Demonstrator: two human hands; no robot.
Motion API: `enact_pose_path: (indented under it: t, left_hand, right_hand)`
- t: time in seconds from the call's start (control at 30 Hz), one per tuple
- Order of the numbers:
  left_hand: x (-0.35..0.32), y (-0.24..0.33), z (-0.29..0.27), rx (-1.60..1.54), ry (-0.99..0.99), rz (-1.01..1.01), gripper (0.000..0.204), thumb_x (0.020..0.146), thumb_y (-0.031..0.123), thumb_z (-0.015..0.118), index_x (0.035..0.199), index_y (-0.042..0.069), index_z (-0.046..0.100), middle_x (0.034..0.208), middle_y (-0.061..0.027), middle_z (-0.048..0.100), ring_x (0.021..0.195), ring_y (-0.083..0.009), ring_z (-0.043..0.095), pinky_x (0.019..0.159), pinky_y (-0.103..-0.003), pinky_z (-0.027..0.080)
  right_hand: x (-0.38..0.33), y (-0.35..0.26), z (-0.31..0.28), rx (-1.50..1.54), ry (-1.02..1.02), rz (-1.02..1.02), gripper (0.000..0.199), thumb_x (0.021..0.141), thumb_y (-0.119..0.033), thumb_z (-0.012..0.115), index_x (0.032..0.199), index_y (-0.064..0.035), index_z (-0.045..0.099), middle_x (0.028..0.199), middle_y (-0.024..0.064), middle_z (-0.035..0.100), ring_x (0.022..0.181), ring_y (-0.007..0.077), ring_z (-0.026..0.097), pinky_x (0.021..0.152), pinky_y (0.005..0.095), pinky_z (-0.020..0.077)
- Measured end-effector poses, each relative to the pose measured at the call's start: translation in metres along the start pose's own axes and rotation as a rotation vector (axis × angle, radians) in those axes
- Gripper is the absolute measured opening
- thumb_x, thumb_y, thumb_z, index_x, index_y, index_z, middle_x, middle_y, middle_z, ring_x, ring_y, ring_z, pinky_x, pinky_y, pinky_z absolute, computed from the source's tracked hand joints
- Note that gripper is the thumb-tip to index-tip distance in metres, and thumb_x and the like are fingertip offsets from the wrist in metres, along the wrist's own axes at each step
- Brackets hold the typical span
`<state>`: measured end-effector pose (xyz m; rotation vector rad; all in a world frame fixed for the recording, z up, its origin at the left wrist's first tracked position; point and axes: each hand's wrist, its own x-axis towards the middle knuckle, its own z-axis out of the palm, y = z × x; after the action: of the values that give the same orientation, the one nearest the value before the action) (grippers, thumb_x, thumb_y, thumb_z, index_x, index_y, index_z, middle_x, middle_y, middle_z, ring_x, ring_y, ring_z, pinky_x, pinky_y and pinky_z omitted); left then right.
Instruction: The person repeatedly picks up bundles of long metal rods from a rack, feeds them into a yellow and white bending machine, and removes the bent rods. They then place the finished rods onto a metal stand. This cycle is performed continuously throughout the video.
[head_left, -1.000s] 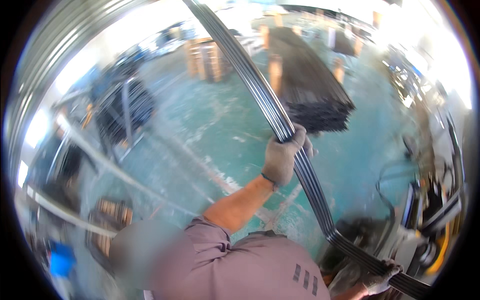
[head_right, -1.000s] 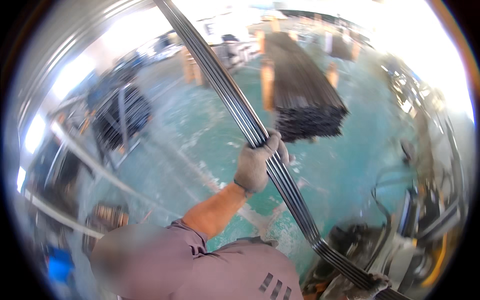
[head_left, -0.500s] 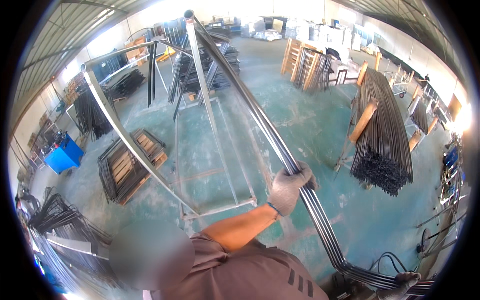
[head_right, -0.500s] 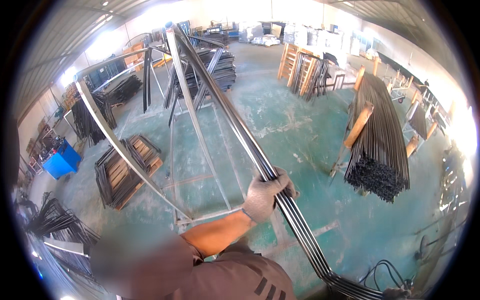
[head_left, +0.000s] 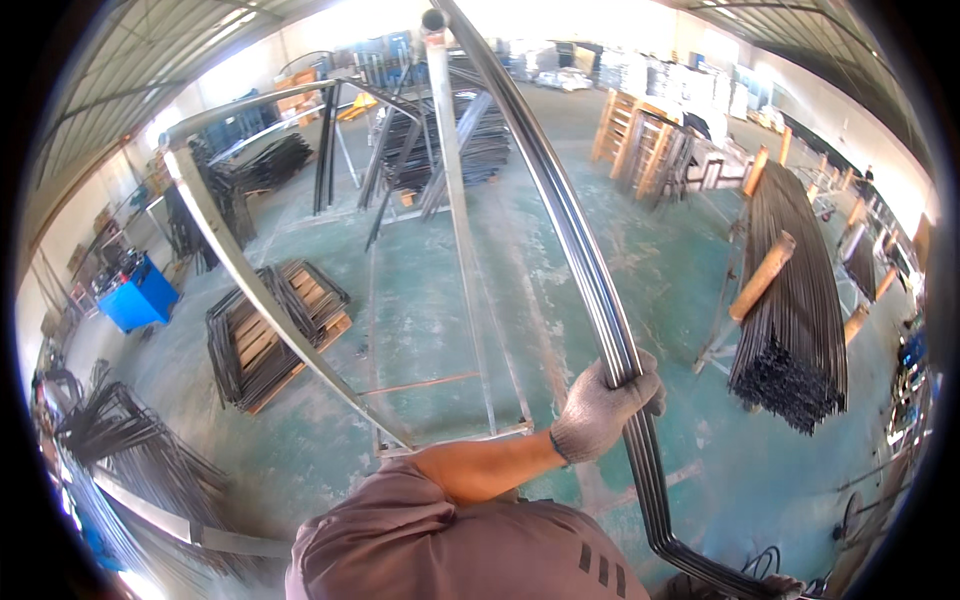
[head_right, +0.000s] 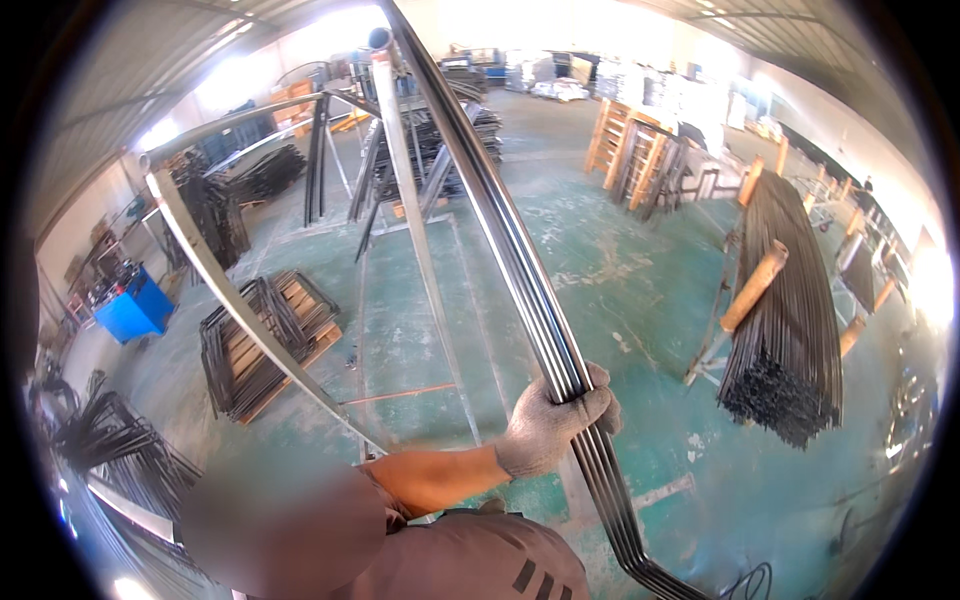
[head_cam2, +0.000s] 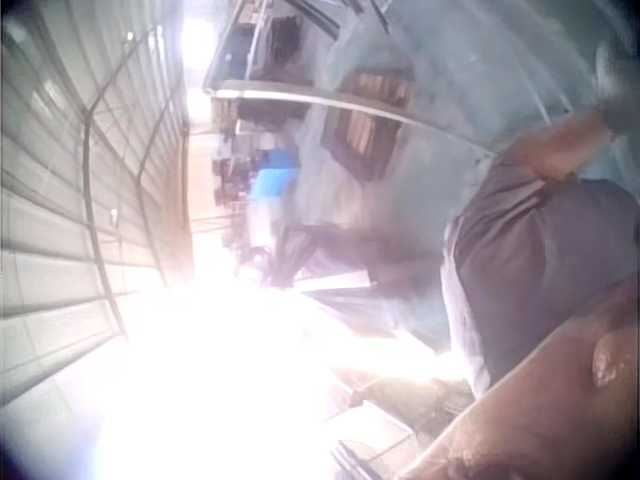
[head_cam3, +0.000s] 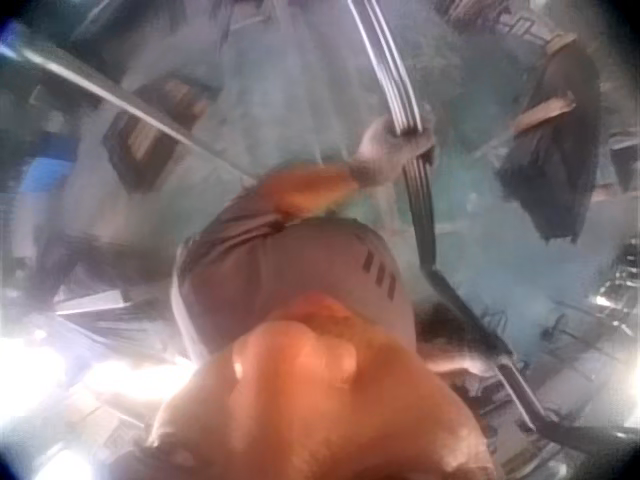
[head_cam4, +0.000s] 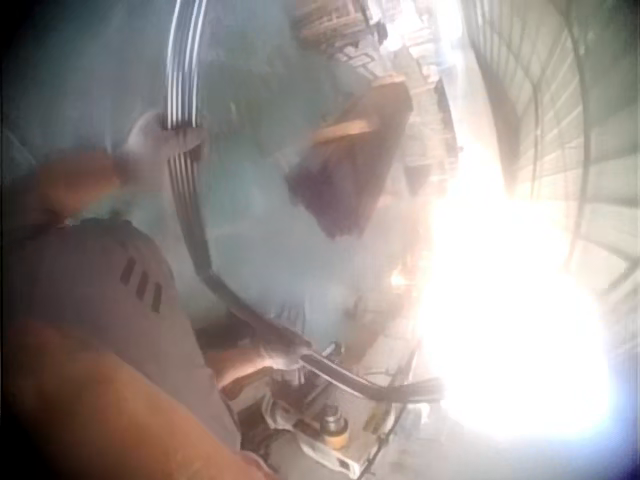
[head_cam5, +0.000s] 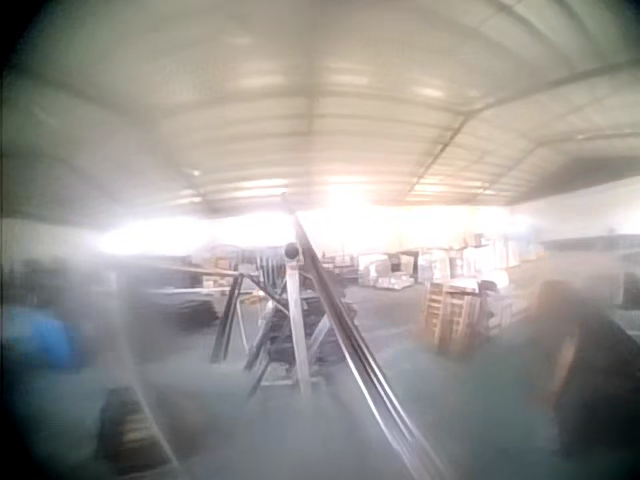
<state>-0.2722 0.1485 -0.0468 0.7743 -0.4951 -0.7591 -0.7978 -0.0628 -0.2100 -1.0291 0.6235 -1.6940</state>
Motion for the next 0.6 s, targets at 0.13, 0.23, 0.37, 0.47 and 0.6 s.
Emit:
enact_pose_path:
  t: [0.13, 0.23, 0.37, 0.47, 0.6]
  left_hand:
    - [0.008, -0.008, -0.002, 0.094, 0.107, 0.024, 0.025, 0.105, 0.013, 0.069, 0.125, 0.004, 0.056, 0.094, -0.0107, 0.07, 0.089, -0.0244, 0.072, 0.081, -0.04, 0.058]
    - [0.017, -0.015, 0.007, 0.131, 0.109, 0.022, 0.022, 0.105, 0.011, 0.066, 0.123, 0.003, 0.056, 0.094, -0.0103, 0.07, 0.09, -0.0227, 0.072, 0.081, -0.039, 0.059]
    - [0.02, -0.001, 0.026, 0.097, 0.051, 0.078, 0.022, 0.103, 0.007, 0.066, 0.123, 0.003, 0.057, 0.094, -0.0096, 0.07, 0.088, -0.023, 0.071, 0.08, -0.04, 0.058]
    - [0.018, 0.005, 0.021, 0.073, 0.017, 0.191, 0.024, 0.102, 0.006, 0.068, 0.124, 0.003, 0.058, 0.093, -0.0106, 0.07, 0.085, -0.0245, 0.069, 0.08, -0.041, 0.057]
    - [-0.019, 0.003, 0.003, -0.017, 0.148, 0.271, 0.025, 0.102, 0.008, 0.069, 0.124, 0.002, 0.058, 0.094, -0.01, 0.068, 0.087, -0.023, 0.07, 0.08, -0.039, 0.057]
  right_hand:
    - [0.041, -0.013, 0.042, -0.702, 0.341, 0.024, 0.02, 0.106, -0.017, 0.055, 0.109, -0.0099, 0.073, 0.112, 0.006, 0.074, 0.102, 0.0213, 0.072, 0.078, 0.0342, 0.0571]
    - [0.048, 0.011, 0.038, -0.425, 0.231, -0.014, 0.014, 0.104, -0.019, 0.058, 0.101, -0.0093, 0.068, 0.099, 0.0059, 0.07, 0.09, 0.0219, 0.069, 0.07, 0.0349, 0.055]
    - [0.073, 0.037, 0.034, -0.076, 0.046, -0.068, 0.017, 0.1, -0.022, 0.063, 0.09, -0.0086, 0.063, 0.083, 0.0058, 0.063, 0.073, 0.0227, 0.066, 0.061, 0.0357, 0.0522]
    - [0.059, 0.023, 0.1, 0.236, 0.09, 0.084, 0.018, 0.101, -0.019, 0.063, 0.088, -0.0068, 0.059, 0.075, 0.0071, 0.061, 0.067, 0.0257, 0.064, 0.056, 0.0369, 0.0507]
    - [0.043, -0.032, 0.189, -0.105, 0.267, -0.017, 0.019, 0.104, -0.017, 0.06, 0.089, -0.0049, 0.059, 0.07, 0.0084, 0.058, 0.061, 0.0273, 0.061, 0.054, 0.0403, 0.0509]
